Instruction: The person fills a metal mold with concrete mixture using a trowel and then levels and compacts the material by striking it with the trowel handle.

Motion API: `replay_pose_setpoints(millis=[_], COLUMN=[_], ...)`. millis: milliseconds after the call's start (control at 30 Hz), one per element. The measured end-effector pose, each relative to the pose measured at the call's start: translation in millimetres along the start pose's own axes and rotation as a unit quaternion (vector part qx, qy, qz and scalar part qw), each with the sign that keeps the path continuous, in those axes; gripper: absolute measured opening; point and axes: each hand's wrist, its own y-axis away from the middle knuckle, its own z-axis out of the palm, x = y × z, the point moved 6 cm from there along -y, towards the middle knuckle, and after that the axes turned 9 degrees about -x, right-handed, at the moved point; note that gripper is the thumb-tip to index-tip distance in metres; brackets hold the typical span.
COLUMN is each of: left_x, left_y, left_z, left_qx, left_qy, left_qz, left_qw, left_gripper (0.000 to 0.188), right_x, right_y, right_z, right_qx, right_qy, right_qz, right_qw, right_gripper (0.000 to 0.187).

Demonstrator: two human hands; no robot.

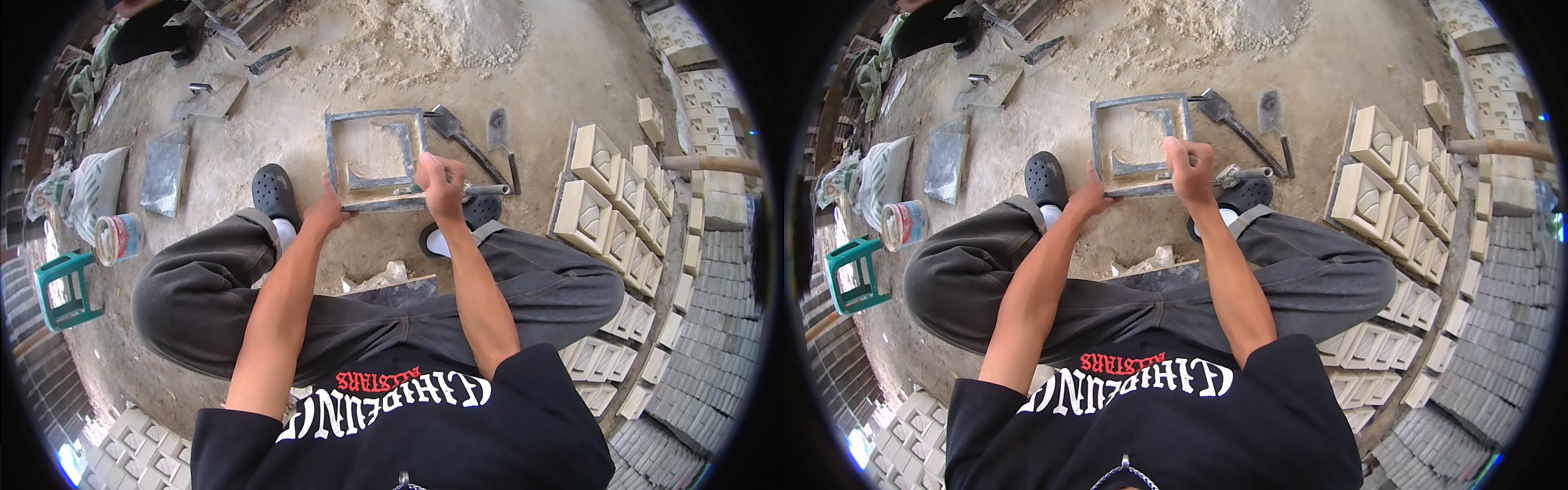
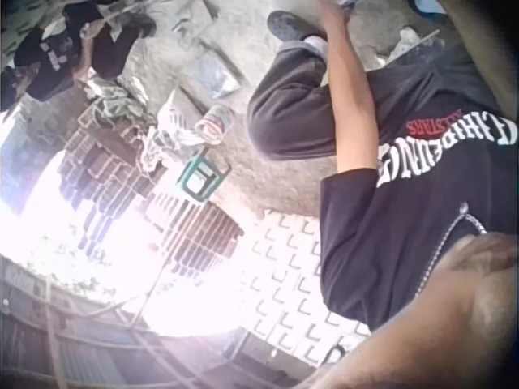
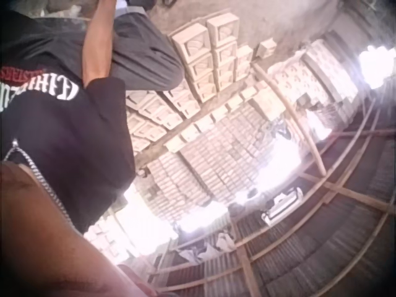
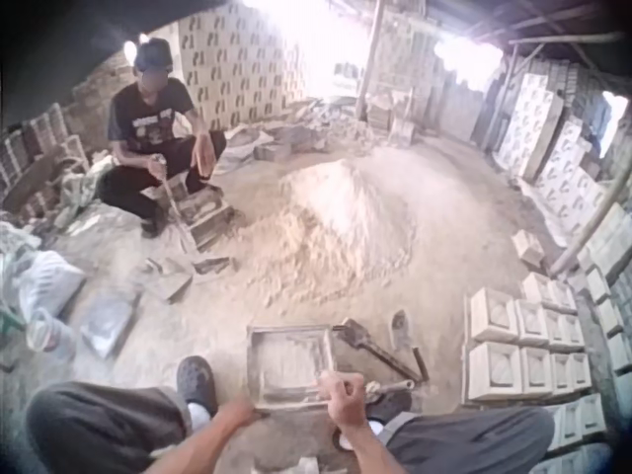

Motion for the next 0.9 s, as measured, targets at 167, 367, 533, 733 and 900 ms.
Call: replay_pose_setpoints(millis=[167, 367, 533, 733, 900], left_x=[24.1, 5.6, 10.7, 82.7, 105.8], left_y=[12.0, 7.6, 14.1, 60.4, 64.0], left_z=[-6.8, 0.9, -10.9, -39.9, -34.4], left_qx=[-0.057, -0.007, 0.002, 0.066, 0.231], left_qy=[0.014, -0.014, 0.011, -0.199, -0.252], left_qz=[-0.056, -0.02, -0.021, -0.126, 0.065], left_qw=[0.997, 1.0, 1.0, 0.97, 0.937], left_gripper=[0.125, 0.124, 0.127, 0.143, 0.145], right_x=[4.4, 7.6, 2.9, 9.3, -9.1], right_y=[7.9, 9.2, 2.3, 11.0, 3.1], right_z=[-12.6, -17.1, -25.8, -43.9, -54.6], right_qx=[0.009, 0.024, 0.05, 0.074, 0.165], right_qy=[-0.032, 0.012, -0.094, -0.018, -0.155], right_qz=[0.0, -0.08, -0.012, 0.006, -0.045], right_qw=[0.999, 0.996, 0.994, 0.997, 0.973], right_gripper=[0.045, 0.045, 0.045, 0.046, 0.053])
